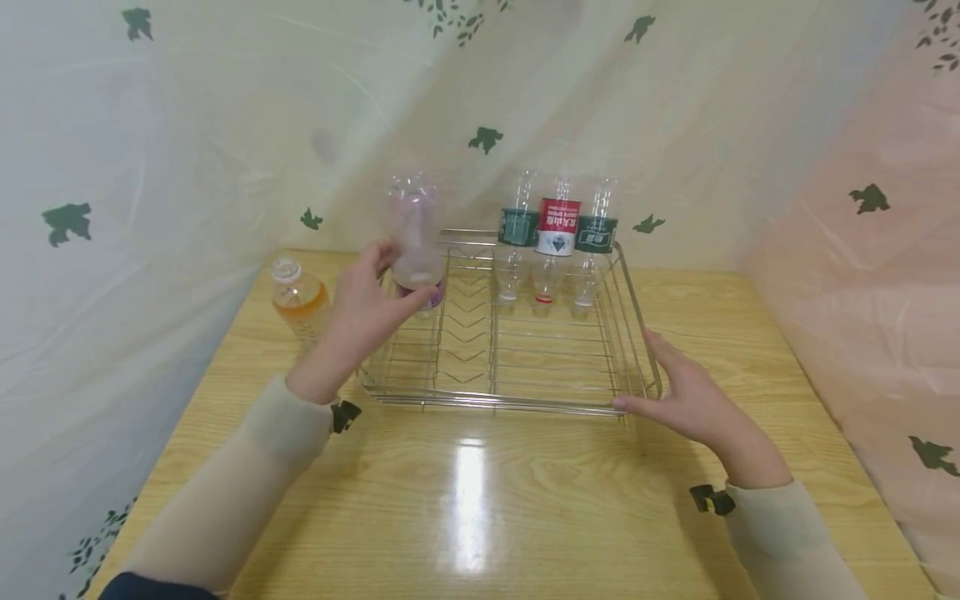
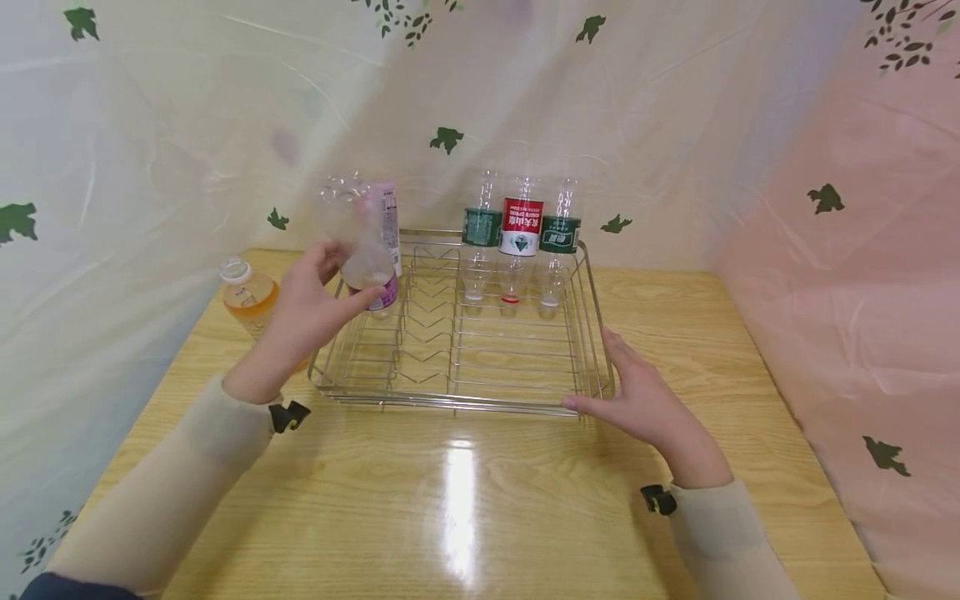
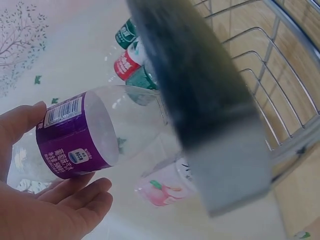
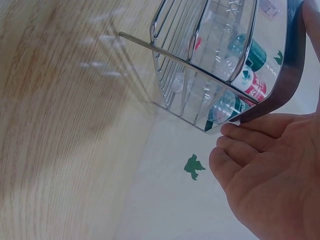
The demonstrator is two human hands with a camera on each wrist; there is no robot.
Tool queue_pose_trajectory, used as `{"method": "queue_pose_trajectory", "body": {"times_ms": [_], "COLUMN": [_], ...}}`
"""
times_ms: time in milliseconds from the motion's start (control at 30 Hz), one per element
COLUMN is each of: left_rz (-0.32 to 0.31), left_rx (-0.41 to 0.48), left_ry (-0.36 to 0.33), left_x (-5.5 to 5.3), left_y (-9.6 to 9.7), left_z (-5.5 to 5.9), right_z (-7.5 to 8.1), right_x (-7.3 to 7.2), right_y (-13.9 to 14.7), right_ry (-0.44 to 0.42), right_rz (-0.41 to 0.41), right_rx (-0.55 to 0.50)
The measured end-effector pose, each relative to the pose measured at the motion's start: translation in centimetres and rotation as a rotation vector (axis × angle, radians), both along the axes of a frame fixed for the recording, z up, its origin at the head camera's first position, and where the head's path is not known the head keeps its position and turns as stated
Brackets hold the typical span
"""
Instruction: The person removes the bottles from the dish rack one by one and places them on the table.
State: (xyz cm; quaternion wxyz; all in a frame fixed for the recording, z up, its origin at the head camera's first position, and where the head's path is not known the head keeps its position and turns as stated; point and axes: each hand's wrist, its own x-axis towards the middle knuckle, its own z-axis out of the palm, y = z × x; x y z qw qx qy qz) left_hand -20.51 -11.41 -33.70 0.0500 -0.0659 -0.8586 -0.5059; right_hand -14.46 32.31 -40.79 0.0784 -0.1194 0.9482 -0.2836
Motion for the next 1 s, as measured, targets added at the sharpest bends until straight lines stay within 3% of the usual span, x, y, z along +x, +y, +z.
{"method": "queue_pose_trajectory", "body": {"times_ms": [533,767,1000], "left_rz": [-0.059,-0.104,-0.153], "left_rx": [-0.052,-0.089,-0.091], "left_ry": [0.185,0.322,0.408], "left_x": [2.5,3.5,4.1], "left_y": [0.8,1.3,1.8], "left_z": [1.0,1.3,1.2], "right_z": [-0.2,-0.4,-0.6], "right_x": [0.3,0.2,0.2], "right_y": [0.0,0.0,0.0], "right_ry": [0.0,0.018,0.022], "right_rz": [-0.014,-0.015,-0.02], "right_rx": [-0.007,-0.022,-0.032]}}
